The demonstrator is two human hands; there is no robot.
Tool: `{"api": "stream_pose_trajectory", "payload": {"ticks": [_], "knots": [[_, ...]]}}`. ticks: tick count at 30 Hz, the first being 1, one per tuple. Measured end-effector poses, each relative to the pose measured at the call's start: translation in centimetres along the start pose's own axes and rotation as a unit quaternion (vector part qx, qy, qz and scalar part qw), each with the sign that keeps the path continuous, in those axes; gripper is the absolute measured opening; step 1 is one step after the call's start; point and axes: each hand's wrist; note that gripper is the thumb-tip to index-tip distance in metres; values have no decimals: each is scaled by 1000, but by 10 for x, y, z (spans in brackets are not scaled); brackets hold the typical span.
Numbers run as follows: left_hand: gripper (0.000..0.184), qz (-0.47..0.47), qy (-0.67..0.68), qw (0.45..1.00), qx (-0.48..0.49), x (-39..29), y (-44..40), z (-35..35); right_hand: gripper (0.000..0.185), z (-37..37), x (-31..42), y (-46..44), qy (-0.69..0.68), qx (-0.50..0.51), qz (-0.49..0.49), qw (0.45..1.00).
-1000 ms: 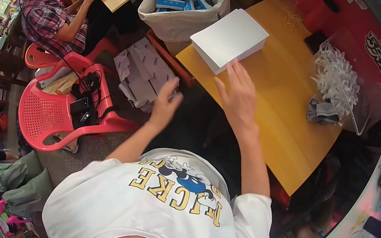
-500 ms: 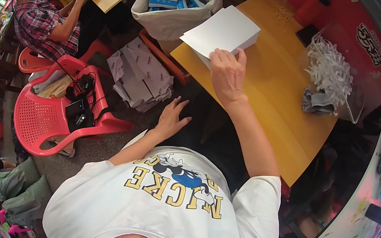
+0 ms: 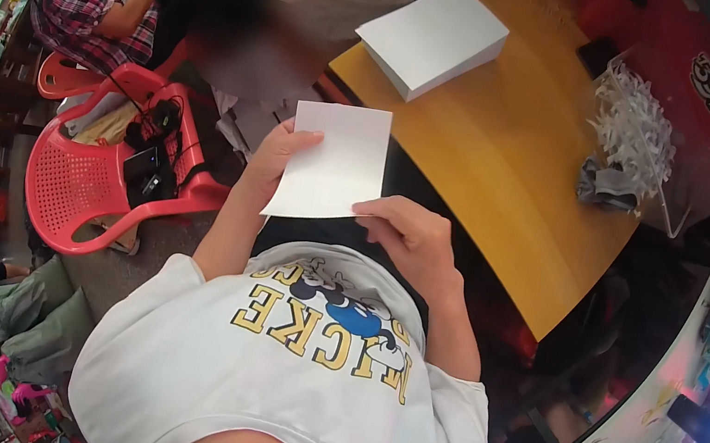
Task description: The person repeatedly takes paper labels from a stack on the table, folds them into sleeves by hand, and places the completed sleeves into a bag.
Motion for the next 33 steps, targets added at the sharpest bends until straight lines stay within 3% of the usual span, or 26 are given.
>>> {"api": "stream_pose_trajectory", "payload": {"ticks": [3, 5, 7, 9, 11, 12, 14, 17, 20, 22, 23, 24, 26, 28, 31, 33], "knots": [[31, -51, -70, 996, -4, 10, 9, -20, 13, 5, -11, 12, -145, -112, -139, 973], [30, -38, -94, 994, 37, 5, 12, -37, 6, 13, -16, 8, -206, -148, -118, 960], [26, -200, -294, 917, 182, 7, 16, -41, 5, 20, -27, 1, -211, -166, -96, 958], [27, -200, -282, 922, 176, 8, 20, -47, 6, 21, -34, -6, -267, -153, -120, 944], [29, -296, -477, 787, 257, -2, 20, -58, 7, 21, -31, -10, -357, -110, -163, 913], [29, -297, -477, 786, 258, -4, 19, -61, 7, 22, -35, -11, -357, -111, -162, 913], [30, -327, -527, 721, 308, -4, 20, -64, 8, 23, -48, -11, -382, -75, -220, 894], [36, -329, -552, 697, 317, 1, 21, -65, 9, 15, -62, -15, -409, -98, -208, 883], [39, -363, -581, 713, 149, 5, 27, -65, 10, 15, -69, -15, -403, -192, -143, 883], [33, -282, -417, 864, -1, 9, 35, -56, 10, 19, -59, -13, -379, -236, -108, 888], [24, -210, -376, 902, -25, 7, 38, -52, 11, 20, -54, -12, -354, -277, -74, 890], [24, -210, -376, 902, -27, 6, 38, -53, 10, 23, -53, -11, -340, -263, -49, 902], [21, -2, -89, 995, -38, 1, 35, -55, 10, 23, -48, -10, -292, -254, -40, 921], [24, 43, -69, 995, -64, 6, 32, -56, 9, 21, -46, -9, -243, -242, -30, 939], [22, 75, -76, 994, -3, 13, 30, -55, 9, 17, -46, -8, -230, -253, -40, 939], [23, 78, -79, 994, 22, 16, 30, -51, 14, 18, -52, -6, -315, -235, -106, 914]]}}
Point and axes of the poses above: each hand's wrist, its own y-axis away from the middle knuckle, its own z-axis out of the back of the hand, x = y × z, and after that the axes turned 15 degrees about -z, right-handed
